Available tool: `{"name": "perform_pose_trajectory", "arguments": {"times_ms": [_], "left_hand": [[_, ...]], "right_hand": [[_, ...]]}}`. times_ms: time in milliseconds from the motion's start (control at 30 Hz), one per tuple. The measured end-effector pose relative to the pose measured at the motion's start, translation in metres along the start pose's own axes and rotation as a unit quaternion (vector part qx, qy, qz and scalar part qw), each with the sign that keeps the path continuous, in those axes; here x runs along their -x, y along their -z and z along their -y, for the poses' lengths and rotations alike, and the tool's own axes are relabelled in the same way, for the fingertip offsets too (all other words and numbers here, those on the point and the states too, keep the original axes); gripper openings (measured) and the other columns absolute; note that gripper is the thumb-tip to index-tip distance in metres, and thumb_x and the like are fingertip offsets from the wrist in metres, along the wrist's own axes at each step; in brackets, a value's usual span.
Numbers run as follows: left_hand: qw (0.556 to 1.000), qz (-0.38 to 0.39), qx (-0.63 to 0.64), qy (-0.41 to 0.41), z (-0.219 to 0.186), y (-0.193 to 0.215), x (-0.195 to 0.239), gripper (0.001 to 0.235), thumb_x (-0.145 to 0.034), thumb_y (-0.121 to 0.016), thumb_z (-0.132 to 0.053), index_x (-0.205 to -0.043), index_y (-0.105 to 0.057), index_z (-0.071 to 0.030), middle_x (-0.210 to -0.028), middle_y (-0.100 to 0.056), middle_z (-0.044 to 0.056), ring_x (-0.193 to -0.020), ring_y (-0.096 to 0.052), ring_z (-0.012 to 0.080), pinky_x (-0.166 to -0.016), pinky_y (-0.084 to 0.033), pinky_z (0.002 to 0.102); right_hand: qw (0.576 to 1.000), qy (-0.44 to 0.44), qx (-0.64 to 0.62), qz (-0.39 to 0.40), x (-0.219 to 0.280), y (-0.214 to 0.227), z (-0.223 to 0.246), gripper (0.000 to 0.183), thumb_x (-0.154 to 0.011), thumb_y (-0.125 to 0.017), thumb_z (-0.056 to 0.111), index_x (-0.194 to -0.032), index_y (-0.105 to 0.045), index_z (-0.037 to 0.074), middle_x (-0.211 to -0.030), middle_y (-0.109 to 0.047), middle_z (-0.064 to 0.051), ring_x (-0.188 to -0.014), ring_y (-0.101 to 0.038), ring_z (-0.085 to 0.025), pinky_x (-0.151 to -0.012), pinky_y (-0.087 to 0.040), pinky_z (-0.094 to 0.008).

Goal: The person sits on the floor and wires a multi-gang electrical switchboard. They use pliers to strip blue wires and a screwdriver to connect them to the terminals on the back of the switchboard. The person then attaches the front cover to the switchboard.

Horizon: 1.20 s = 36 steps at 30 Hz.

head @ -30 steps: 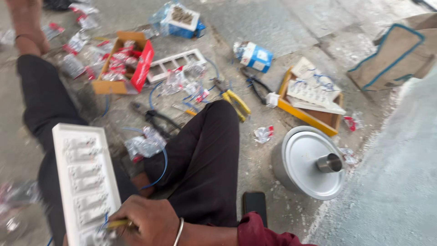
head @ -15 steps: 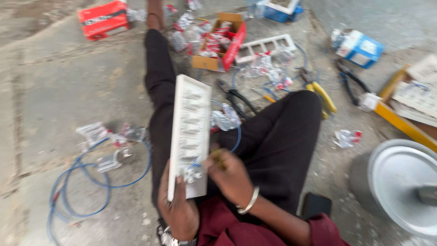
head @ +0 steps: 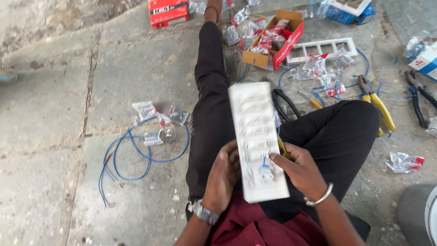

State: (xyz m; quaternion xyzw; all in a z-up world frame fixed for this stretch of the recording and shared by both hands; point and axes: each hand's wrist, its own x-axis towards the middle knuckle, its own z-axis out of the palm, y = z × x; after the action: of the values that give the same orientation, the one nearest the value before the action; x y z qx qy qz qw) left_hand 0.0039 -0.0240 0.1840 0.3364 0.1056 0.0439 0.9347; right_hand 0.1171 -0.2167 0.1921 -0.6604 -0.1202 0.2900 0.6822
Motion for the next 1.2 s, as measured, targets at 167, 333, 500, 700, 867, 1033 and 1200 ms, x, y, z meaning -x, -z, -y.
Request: {"name": "perform_pose_trajectory", "arguments": {"times_ms": [167, 333, 500, 700, 867, 1033, 1200], "left_hand": [[0.994, -0.064, -0.083, 0.031, -0.006, -0.005, -0.019, 0.052, -0.104, -0.051, -0.041, -0.137, -0.055, -0.001, -0.13, -0.066, 0.012, -0.116, -0.064, 0.0202, -0.101, -0.051, 0.04], [0.998, -0.04, -0.029, 0.043, -0.01, -0.003, -0.014, 0.048, -0.104, -0.055, -0.038, -0.132, -0.057, 0.0, -0.126, -0.069, 0.011, -0.112, -0.066, 0.0194, -0.1, -0.053, 0.04], [0.994, -0.083, -0.071, 0.005, -0.005, -0.008, -0.013, 0.043, -0.094, -0.069, -0.021, -0.13, -0.059, -0.001, -0.122, -0.071, 0.01, -0.108, -0.068, 0.017, -0.097, -0.054, 0.037], [0.988, -0.128, -0.077, -0.041, 0.002, -0.009, -0.011, 0.044, -0.091, -0.074, -0.015, -0.129, -0.059, 0.0, -0.123, -0.071, 0.012, -0.11, -0.068, 0.0162, -0.1, -0.053, 0.034], [0.988, -0.126, -0.081, -0.04, -0.001, -0.007, -0.01, 0.045, -0.091, -0.076, -0.016, -0.13, -0.059, 0.0, -0.123, -0.071, 0.012, -0.112, -0.068, 0.0164, -0.101, -0.053, 0.035], [0.988, -0.122, -0.092, -0.032, -0.002, -0.009, -0.01, 0.052, -0.087, -0.079, -0.02, -0.13, -0.058, 0.0, -0.123, -0.071, 0.013, -0.113, -0.068, 0.0185, -0.102, -0.053, 0.036], [0.985, -0.132, -0.113, -0.012, -0.001, -0.004, -0.009, 0.057, -0.088, -0.077, -0.023, -0.133, -0.053, 0.001, -0.125, -0.07, 0.016, -0.116, -0.068, 0.0206, -0.104, -0.053, 0.037]], "right_hand": [[0.994, -0.06, 0.091, -0.009, -0.008, 0.011, 0.006, 0.021, -0.092, -0.07, 0.016, -0.098, -0.076, -0.003, -0.075, -0.069, -0.001, -0.064, -0.058, -0.005, -0.056, -0.046, -0.025], [0.988, -0.002, 0.153, 0.01, -0.012, 0.014, 0.014, 0.02, -0.093, -0.072, 0.018, -0.09, -0.075, -0.002, -0.07, -0.061, 0.004, -0.063, -0.051, -0.002, -0.054, -0.042, -0.024], [0.98, -0.014, 0.199, 0.014, -0.015, 0.005, 0.019, 0.02, -0.092, -0.071, 0.02, -0.093, -0.076, 0.0, -0.067, -0.063, 0.003, -0.06, -0.052, -0.003, -0.052, -0.042, -0.025], [0.971, -0.002, 0.237, 0.027, -0.012, -0.009, 0.016, 0.021, -0.091, -0.072, 0.02, -0.093, -0.077, -0.001, -0.066, -0.064, 0.001, -0.06, -0.053, -0.003, -0.052, -0.043, -0.025], [0.974, 0.007, 0.225, 0.026, -0.014, -0.011, 0.008, 0.022, -0.092, -0.073, 0.019, -0.095, -0.077, -0.002, -0.07, -0.064, 0.0, -0.063, -0.053, -0.004, -0.054, -0.043, -0.025], [0.979, -0.024, 0.201, 0.026, -0.013, -0.006, 0.004, 0.022, -0.092, -0.071, 0.019, -0.099, -0.077, -0.001, -0.072, -0.066, 0.0, -0.064, -0.055, -0.004, -0.055, -0.045, -0.025], [0.976, -0.003, 0.216, 0.029, -0.013, -0.012, 0.007, 0.023, -0.091, -0.072, 0.019, -0.1, -0.078, -0.001, -0.073, -0.067, 0.0, -0.064, -0.056, -0.004, -0.055, -0.045, -0.025]]}}
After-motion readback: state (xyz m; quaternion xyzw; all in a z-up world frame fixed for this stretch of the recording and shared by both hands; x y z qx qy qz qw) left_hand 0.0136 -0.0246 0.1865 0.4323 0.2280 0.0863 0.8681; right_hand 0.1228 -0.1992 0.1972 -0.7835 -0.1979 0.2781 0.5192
